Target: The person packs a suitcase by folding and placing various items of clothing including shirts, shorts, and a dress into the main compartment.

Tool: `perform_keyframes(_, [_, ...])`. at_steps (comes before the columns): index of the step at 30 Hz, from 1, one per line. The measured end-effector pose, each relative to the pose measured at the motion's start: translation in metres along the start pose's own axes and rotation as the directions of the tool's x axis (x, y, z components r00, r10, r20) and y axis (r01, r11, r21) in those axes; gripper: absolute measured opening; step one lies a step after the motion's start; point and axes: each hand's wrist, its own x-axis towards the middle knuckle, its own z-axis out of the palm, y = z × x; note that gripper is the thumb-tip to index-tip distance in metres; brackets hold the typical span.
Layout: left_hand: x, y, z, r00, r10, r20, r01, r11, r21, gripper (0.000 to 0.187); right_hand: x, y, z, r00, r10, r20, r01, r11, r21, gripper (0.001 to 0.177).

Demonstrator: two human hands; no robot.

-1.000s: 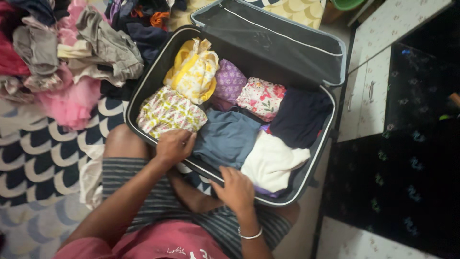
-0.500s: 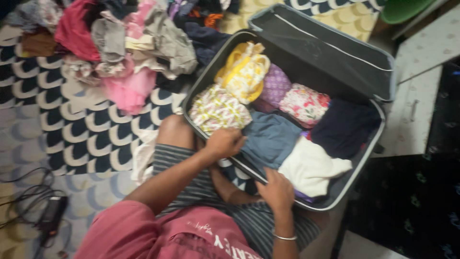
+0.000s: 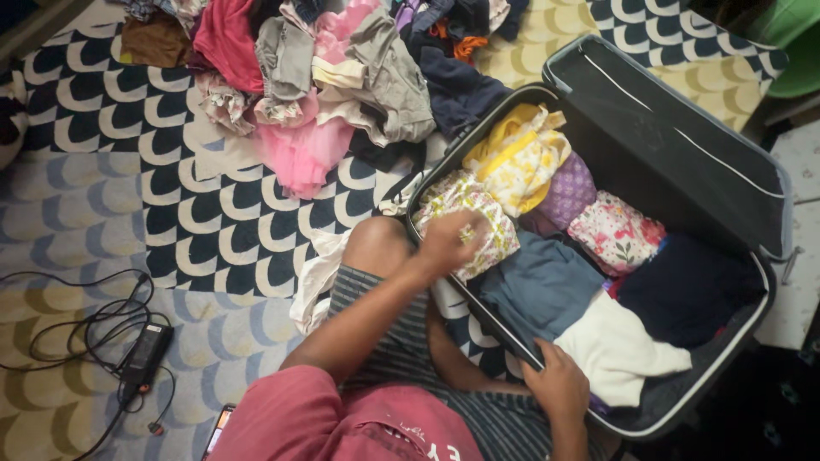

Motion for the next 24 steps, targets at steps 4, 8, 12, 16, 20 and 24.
perform_keyframes(4, [0.084,-0.089,-0.026,0.89,-0.378,-0.256,0.407,0.911,0.068,0.025,0.009,0.003,0.0,1.0,0.008,0.002,-0.008,0.998,0.055,0.048])
perform_keyframes(8, [0.14,-0.16,-0.029,0.92,-0.282,-0.272,0.385,0.777,0.498,0.067,0.015,0.007,0.001,0.997,0.023,0.073,-0.033,0.99,0.139,0.054])
perform_keyframes(12, [0.16,-0.207,-0.001,0.688,-0.67,-0.279,0.688,0.479,0.546,0.082,0.014,0.004,-0.002,0.988,0.07,0.134,-0.087,0.989,0.124,0.058])
perform_keyframes(16, [0.14,-0.254,0.012,0.684,-0.658,-0.314,0.716,0.523,0.463,0.034,0.012,0.004,-0.002,0.993,0.055,0.107,-0.07,0.988,0.136,0.056])
perform_keyframes(20, [0.104,-0.273,-0.06,0.794,-0.493,-0.356,0.494,0.864,-0.095,0.03,0.014,0.005,-0.001,0.998,-0.006,0.07,-0.006,0.986,0.167,0.056])
perform_keyframes(24, [0.056,-0.216,-0.197,0.731,-0.537,-0.421,0.197,0.757,-0.623,0.021,0.014,0.003,-0.004,0.996,-0.009,0.09,-0.005,0.988,0.155,0.054])
